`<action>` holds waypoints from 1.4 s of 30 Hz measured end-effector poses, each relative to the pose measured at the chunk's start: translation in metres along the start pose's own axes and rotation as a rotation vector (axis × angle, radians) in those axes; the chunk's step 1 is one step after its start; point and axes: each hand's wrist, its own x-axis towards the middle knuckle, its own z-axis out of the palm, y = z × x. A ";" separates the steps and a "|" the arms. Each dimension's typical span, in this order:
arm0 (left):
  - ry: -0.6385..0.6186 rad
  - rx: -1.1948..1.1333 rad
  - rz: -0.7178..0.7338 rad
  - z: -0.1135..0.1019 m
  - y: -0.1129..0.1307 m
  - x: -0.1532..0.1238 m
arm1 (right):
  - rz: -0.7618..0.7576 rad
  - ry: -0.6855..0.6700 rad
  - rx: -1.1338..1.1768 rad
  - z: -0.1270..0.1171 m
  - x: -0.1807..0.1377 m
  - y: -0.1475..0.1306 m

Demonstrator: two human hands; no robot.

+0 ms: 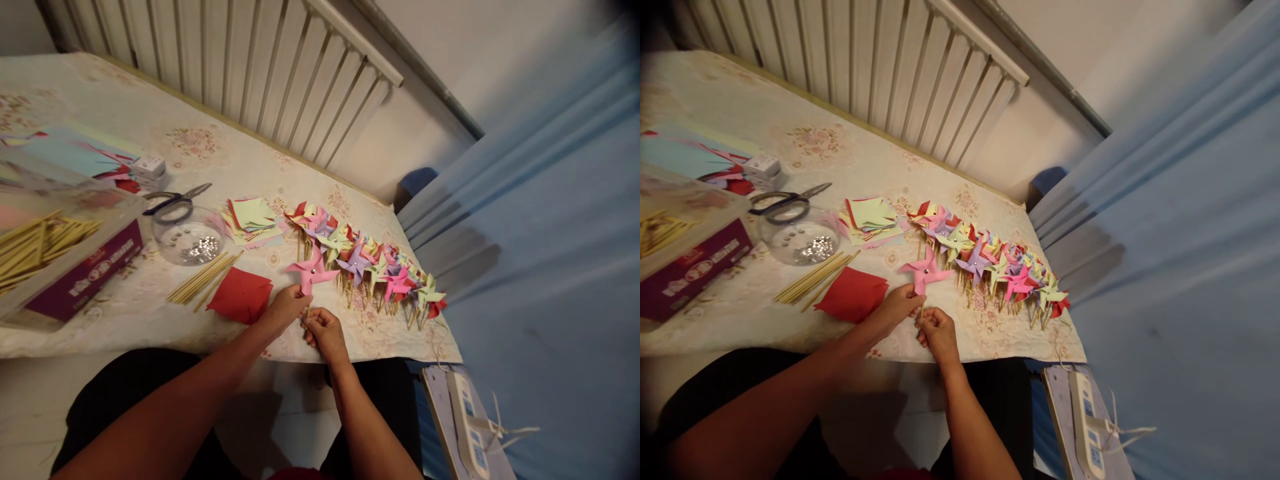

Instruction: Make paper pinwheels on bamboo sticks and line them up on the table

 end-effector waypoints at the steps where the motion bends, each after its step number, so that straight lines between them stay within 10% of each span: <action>1: -0.004 0.008 0.010 0.000 0.000 0.001 | 0.001 0.002 0.003 0.000 0.000 -0.001; 31: 0.216 1.121 0.571 -0.006 -0.032 -0.020 | -0.069 -0.006 0.222 -0.003 0.005 0.002; 42: 0.230 1.438 0.710 -0.007 -0.040 -0.013 | -0.037 -0.001 0.180 -0.044 -0.008 0.012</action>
